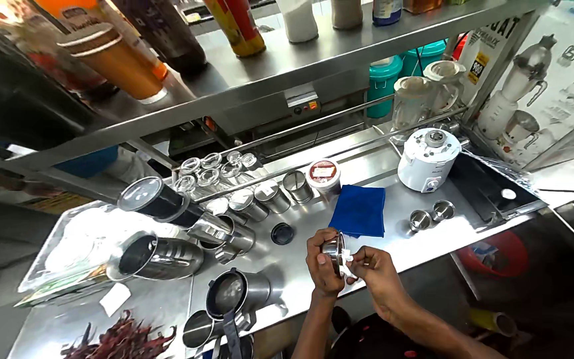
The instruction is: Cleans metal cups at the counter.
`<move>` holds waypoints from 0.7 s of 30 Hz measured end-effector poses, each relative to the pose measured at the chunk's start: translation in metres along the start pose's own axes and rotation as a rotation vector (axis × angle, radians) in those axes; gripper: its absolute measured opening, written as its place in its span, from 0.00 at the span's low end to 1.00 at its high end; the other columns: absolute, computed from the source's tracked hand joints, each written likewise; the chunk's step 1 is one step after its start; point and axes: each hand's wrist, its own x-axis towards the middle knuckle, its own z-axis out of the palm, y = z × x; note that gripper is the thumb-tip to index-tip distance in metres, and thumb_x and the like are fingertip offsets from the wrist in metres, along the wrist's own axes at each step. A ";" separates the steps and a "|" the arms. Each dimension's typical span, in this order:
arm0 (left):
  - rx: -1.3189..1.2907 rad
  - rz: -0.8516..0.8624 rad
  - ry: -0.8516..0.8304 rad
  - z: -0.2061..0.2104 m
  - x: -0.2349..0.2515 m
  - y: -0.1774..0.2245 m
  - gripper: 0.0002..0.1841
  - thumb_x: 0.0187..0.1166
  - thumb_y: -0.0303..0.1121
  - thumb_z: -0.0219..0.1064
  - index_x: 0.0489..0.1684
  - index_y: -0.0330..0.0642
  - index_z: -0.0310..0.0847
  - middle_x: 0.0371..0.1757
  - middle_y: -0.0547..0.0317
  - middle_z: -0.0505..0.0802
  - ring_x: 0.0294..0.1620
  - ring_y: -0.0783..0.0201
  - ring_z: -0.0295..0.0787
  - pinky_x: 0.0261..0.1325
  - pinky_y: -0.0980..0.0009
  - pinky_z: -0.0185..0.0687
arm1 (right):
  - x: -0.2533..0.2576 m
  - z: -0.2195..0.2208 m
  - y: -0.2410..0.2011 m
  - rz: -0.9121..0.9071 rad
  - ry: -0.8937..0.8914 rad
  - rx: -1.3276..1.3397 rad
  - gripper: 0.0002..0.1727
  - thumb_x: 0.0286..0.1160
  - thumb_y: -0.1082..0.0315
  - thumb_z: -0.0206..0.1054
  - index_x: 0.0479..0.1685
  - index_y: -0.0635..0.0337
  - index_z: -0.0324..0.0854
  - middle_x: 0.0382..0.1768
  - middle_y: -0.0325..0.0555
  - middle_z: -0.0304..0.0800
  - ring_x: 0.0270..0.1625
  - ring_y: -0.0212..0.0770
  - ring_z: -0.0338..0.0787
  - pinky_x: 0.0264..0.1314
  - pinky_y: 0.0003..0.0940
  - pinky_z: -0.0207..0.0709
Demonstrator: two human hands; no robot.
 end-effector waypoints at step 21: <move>-0.140 -0.314 0.005 0.014 0.031 0.071 0.26 0.89 0.61 0.44 0.60 0.54 0.79 0.47 0.68 0.89 0.42 0.74 0.88 0.43 0.77 0.86 | 0.042 -0.030 -0.058 -1.533 -0.312 -1.128 0.13 0.73 0.76 0.67 0.53 0.60 0.91 0.48 0.51 0.91 0.50 0.44 0.89 0.60 0.39 0.82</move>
